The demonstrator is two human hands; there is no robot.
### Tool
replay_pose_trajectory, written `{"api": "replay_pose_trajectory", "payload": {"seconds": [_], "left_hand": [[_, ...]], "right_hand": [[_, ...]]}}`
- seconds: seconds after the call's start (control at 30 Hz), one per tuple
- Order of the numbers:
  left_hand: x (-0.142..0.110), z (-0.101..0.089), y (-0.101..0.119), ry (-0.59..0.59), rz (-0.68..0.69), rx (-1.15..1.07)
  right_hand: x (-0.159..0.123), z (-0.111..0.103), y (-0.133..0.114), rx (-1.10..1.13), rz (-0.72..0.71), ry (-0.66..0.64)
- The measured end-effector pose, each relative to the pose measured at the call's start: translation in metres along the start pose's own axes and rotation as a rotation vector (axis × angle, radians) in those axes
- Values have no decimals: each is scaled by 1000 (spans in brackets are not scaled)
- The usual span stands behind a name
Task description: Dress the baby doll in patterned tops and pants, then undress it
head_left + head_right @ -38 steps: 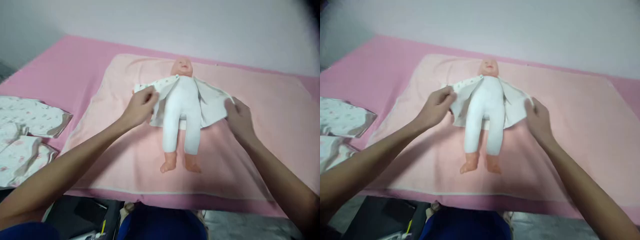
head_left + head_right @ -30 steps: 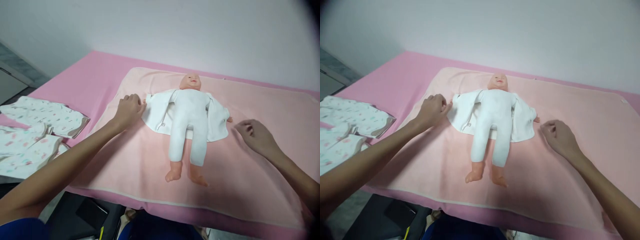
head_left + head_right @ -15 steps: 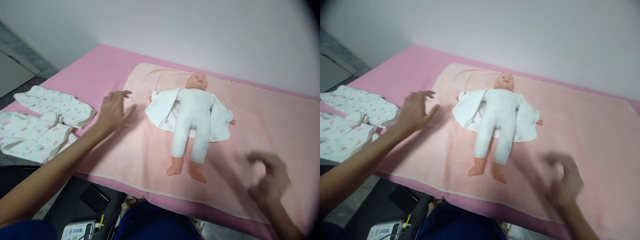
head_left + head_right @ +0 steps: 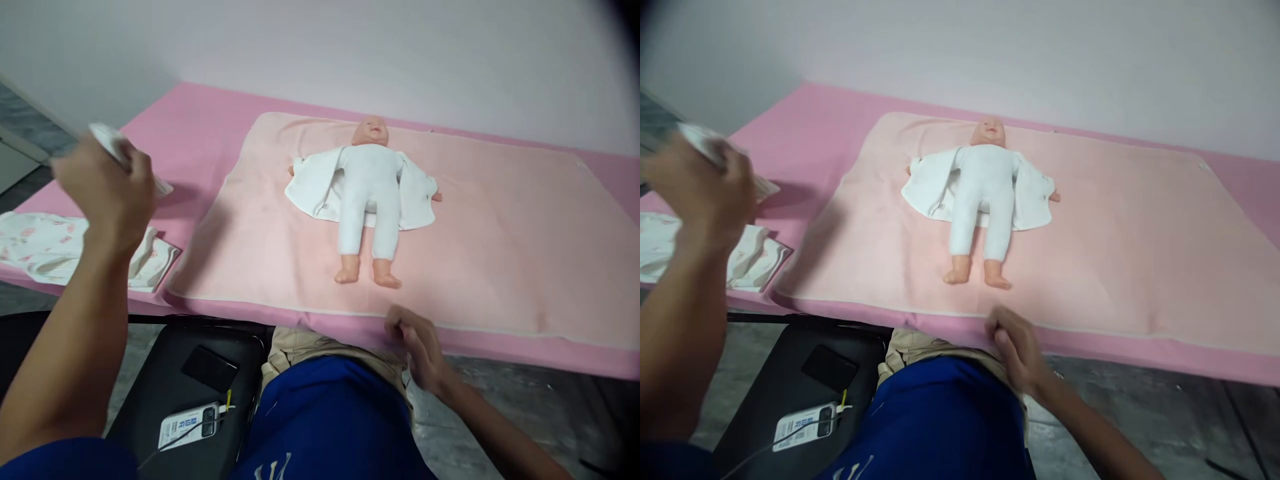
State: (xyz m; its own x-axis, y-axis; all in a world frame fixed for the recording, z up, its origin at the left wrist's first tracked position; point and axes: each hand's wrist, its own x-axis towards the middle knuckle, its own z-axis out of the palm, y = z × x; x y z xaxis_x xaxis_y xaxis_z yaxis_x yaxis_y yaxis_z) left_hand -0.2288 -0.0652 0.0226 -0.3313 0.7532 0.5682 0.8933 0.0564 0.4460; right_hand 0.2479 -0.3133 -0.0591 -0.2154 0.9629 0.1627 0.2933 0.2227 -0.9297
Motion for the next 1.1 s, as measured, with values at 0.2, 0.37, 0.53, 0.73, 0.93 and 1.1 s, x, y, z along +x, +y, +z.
{"api": "replay_pose_trajectory", "payload": {"seconds": [0.2,0.37,0.53,0.73,0.93,1.1], "left_hand": [[-196,-109,171,-300,1019,-290],[-261,-121,192,-663,950,-586],[-202,-92,191,-728,443,-684],[-175,-75,230,-1214,230,-1135],[-138,-67,265,-958,408,-1166],[-106,-67,296,-677,468,-1228]], "right_hand": [[61,-10,-45,702,400,-119],[69,-15,-56,782,413,-64],[30,-16,-85,545,149,93],[31,-30,-113,307,-187,111],[90,-65,-126,-32,-345,478],[142,-81,-161,-159,-750,686]]}}
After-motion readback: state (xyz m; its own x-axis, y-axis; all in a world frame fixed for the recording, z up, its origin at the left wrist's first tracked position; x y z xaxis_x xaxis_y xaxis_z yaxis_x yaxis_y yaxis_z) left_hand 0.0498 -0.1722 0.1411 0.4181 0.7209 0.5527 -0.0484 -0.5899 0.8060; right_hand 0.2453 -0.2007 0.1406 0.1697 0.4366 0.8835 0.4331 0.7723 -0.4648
